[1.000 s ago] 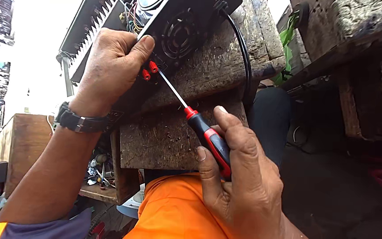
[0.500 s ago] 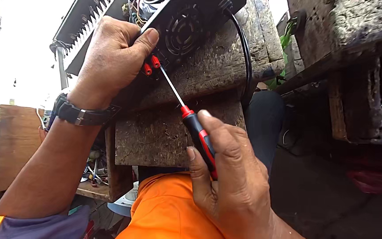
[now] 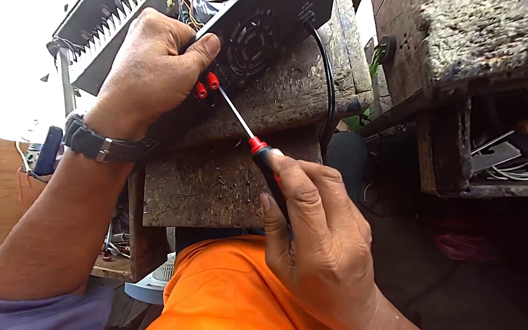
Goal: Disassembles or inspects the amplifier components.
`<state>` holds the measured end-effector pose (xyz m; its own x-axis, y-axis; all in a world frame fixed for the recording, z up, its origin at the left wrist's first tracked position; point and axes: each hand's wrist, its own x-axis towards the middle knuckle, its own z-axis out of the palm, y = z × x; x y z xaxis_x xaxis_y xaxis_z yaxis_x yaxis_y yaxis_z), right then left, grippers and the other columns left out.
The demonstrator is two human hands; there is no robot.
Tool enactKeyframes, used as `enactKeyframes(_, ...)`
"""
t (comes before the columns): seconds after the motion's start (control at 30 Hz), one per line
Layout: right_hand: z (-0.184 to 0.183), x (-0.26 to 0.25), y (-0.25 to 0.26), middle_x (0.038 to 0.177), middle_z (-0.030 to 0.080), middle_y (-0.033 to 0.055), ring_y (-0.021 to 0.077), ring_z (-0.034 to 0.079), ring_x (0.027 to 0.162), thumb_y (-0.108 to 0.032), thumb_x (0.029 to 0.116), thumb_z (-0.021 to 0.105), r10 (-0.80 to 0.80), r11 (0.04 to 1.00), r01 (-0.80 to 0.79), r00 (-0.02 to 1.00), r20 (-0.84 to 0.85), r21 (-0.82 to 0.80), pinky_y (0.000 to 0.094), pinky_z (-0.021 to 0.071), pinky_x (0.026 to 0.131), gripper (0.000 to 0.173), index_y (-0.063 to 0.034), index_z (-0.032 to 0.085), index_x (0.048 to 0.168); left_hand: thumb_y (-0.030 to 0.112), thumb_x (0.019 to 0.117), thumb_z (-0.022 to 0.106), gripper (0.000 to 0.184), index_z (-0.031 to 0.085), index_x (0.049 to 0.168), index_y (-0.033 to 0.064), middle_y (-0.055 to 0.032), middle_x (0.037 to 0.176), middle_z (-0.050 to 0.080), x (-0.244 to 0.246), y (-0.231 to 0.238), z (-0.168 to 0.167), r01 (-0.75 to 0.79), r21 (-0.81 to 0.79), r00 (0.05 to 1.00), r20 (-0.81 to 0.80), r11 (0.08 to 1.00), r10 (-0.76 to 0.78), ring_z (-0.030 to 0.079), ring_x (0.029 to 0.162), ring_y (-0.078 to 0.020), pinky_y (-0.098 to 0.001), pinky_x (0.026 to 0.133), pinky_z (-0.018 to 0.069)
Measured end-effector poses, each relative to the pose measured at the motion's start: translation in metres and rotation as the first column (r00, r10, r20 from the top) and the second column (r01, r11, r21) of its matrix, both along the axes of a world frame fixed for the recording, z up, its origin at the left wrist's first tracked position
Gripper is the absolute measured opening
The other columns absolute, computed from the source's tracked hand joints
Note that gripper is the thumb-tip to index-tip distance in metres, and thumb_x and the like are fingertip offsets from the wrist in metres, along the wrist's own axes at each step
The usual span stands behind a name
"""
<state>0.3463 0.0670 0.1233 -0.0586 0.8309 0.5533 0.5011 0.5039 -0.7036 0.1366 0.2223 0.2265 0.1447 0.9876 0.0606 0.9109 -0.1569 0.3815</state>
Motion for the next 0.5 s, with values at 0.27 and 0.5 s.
enactKeyframes(0.27,-0.006,0.01,0.019,0.07,0.062,0.0112,0.0084,0.049,0.044,-0.034,0.1117,0.027,-0.145,0.467,-0.835,0.254,-0.956,-0.293,0.0192,0.0408,0.04,0.049,-0.0065,0.053,0.142,0.046,0.1053,0.051,0.044,0.056,0.071,0.0197,0.0075,0.06,0.048,0.0,0.0,0.002,0.002,-0.003,0.998,-0.067,1.0,-0.002,0.047,0.053,-0.0022,-0.0269,0.052,0.0364)
enactKeyframes(0.5,0.001,0.0,-0.002,0.115,0.068,0.0139,0.0154,0.066,0.096,-0.017,0.0933,0.068,0.017,1.0,-0.017,1.0,-0.003,-0.02,0.0273,0.0574,0.074,0.048,0.0026,0.059,0.137,0.054,0.1029,0.049,0.047,0.057,0.071,0.0196,0.0032,0.064,0.052,-0.001,0.002,-0.001,-0.053,0.004,0.996,-0.076,0.999,0.054,0.053,0.06,-0.0113,-0.0407,0.056,0.0389)
